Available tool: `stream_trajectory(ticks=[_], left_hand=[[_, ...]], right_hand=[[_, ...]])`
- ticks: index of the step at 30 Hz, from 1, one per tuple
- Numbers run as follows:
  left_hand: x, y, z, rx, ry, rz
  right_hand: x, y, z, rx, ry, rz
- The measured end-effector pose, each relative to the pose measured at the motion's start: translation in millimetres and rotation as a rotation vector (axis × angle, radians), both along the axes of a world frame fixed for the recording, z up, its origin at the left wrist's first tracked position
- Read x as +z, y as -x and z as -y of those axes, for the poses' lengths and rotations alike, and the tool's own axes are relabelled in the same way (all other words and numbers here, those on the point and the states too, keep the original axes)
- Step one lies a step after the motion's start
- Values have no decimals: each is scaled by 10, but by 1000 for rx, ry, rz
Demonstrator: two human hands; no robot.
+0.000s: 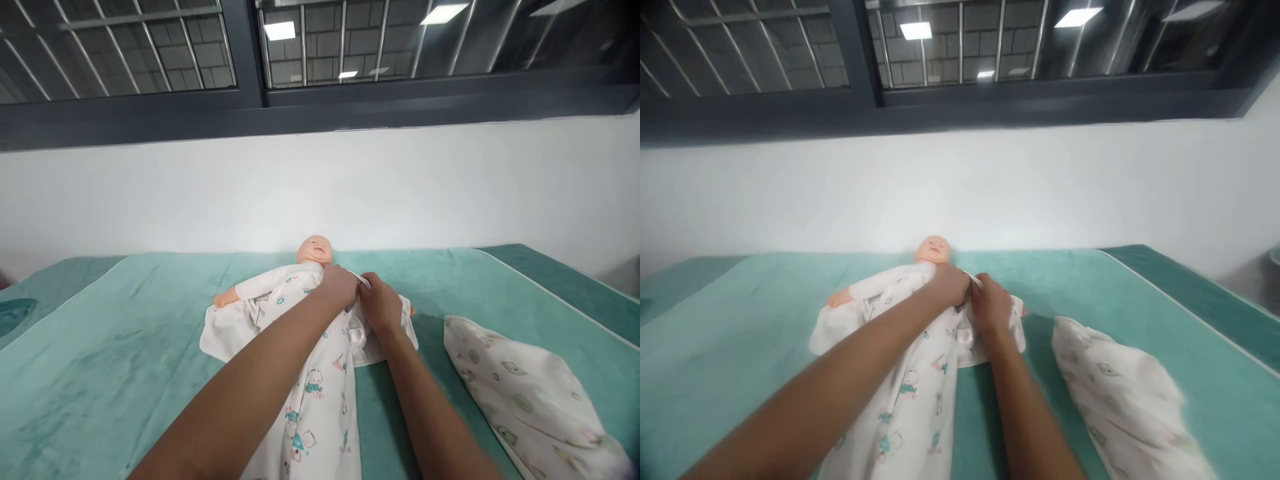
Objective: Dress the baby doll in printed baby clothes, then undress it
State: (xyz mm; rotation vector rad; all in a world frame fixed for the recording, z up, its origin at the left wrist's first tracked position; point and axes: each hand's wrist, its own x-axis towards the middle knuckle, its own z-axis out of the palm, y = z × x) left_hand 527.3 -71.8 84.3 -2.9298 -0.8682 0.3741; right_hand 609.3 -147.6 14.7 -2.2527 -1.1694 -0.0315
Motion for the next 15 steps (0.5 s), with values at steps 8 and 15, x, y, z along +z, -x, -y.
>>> stream_trajectory(ticks=[8, 15], left_hand=[[412, 407, -142, 5, -18, -41], [663, 724, -226, 62, -54, -32]], right_hand=[[45, -77, -11, 15, -243, -379], [47, -169, -12, 7, -396, -603]])
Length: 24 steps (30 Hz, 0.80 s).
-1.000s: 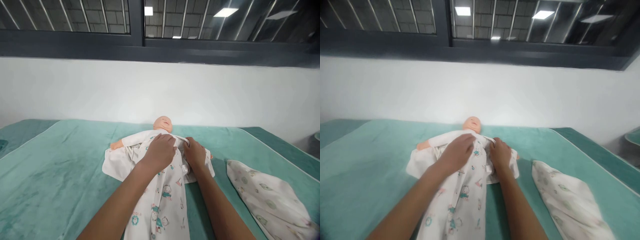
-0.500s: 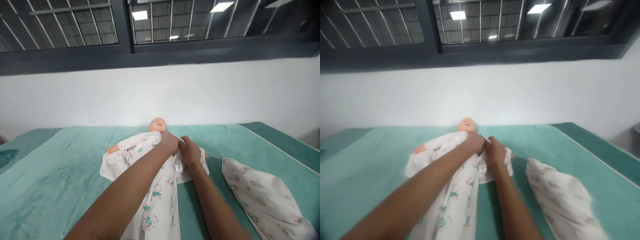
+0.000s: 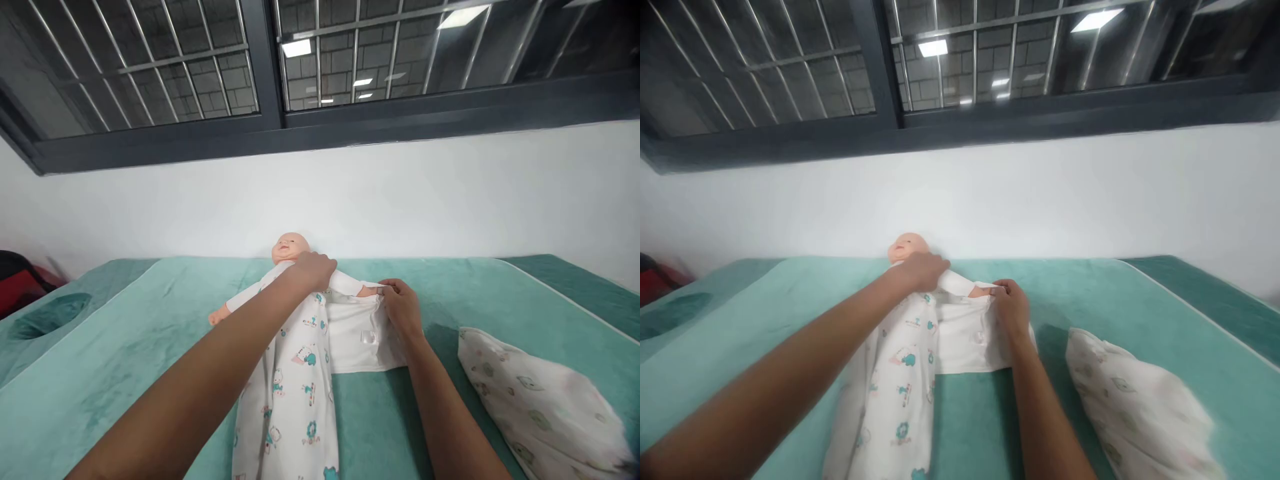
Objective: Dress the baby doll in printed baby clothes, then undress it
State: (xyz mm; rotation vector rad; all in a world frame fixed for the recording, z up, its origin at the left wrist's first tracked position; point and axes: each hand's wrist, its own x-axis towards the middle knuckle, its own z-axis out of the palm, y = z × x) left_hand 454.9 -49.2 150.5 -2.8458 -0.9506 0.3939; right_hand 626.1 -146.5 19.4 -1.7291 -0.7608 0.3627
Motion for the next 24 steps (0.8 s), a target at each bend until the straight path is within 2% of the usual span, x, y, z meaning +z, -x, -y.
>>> stream_trajectory(ticks=[9, 14, 17, 20, 22, 24], left_hand=[[-34, 92, 61, 36, -46, 62], [-69, 120, 52, 41, -53, 107], [-203, 8, 91, 29, -29, 137], [-391, -168, 199, 23, 5, 180], [-478, -229, 297, 20, 24, 233], [-504, -171, 386, 18, 38, 319]], right_hand=[[-83, -112, 24, 5, -64, -228], [-76, -110, 18, 51, -119, -285], [-59, -97, -8, 119, -275, -390], [-60, -152, -20, 106, -441, -562], [-60, -194, -13, 66, -437, -583], [-43, -188, 3, 8, -383, -432]])
